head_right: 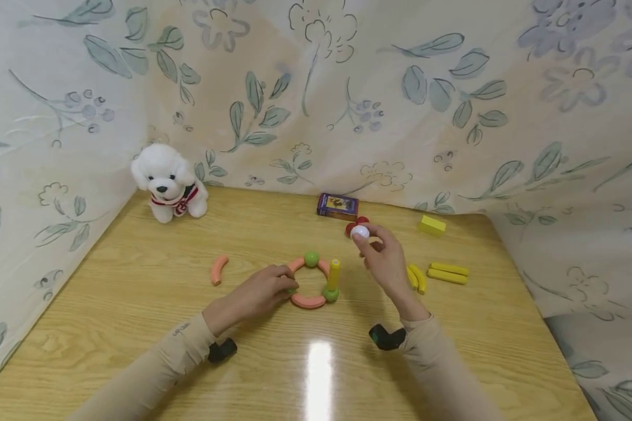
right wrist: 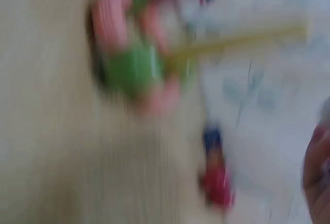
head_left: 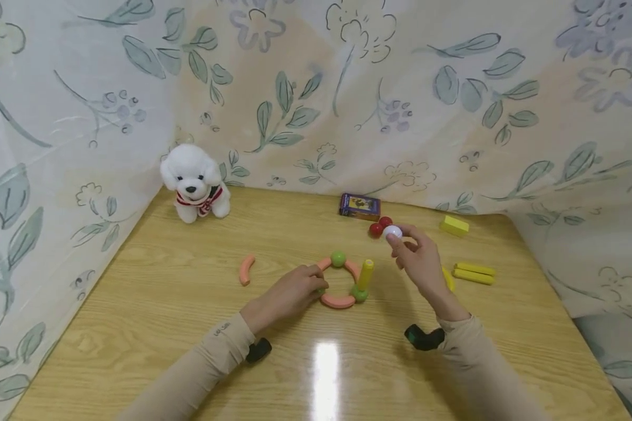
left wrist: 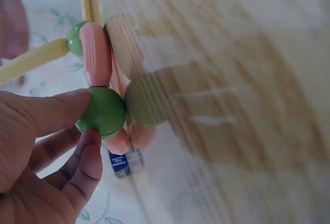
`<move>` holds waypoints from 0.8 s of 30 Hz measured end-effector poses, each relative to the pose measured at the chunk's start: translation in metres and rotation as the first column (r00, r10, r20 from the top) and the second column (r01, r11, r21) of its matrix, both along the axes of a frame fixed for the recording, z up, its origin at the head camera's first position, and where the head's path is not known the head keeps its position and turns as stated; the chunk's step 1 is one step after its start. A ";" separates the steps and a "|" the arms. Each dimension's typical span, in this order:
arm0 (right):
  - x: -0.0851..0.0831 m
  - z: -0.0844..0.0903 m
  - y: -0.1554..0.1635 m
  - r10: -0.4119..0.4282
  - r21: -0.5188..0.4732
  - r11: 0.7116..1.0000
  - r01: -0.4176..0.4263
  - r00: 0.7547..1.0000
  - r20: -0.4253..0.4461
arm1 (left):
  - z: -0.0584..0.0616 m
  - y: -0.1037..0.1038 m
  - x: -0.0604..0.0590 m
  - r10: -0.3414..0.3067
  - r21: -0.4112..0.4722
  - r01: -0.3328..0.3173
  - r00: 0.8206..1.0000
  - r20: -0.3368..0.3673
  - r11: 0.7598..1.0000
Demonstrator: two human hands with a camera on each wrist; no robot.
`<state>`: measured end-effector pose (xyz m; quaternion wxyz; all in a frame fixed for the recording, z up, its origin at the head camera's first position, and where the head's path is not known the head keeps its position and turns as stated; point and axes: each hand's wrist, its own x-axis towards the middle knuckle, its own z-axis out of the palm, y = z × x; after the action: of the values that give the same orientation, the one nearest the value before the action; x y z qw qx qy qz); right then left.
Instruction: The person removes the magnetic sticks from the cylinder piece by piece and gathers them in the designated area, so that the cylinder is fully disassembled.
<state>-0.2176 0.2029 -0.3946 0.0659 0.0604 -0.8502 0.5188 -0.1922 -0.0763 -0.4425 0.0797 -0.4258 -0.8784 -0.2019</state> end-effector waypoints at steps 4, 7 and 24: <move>-0.038 -0.017 0.024 -0.103 0.364 0.924 0.115 0.993 -0.051 | -0.003 0.001 0.000 0.008 -0.001 -0.008 1.000 0.017 1.000; -0.056 -0.032 0.032 -0.127 0.481 0.868 0.123 0.992 -0.024 | -0.005 0.001 0.002 -0.002 -0.004 0.002 0.999 0.032 1.000; -0.029 -0.029 0.012 0.037 0.406 0.913 -0.042 0.999 0.020 | -0.005 -0.001 0.006 0.011 -0.014 -0.010 0.998 0.065 1.000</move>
<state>-0.2468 0.2147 -0.4238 0.0365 0.0869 -0.9383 0.3327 -0.1858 -0.0771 -0.4474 0.0492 -0.4150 -0.8841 -0.2090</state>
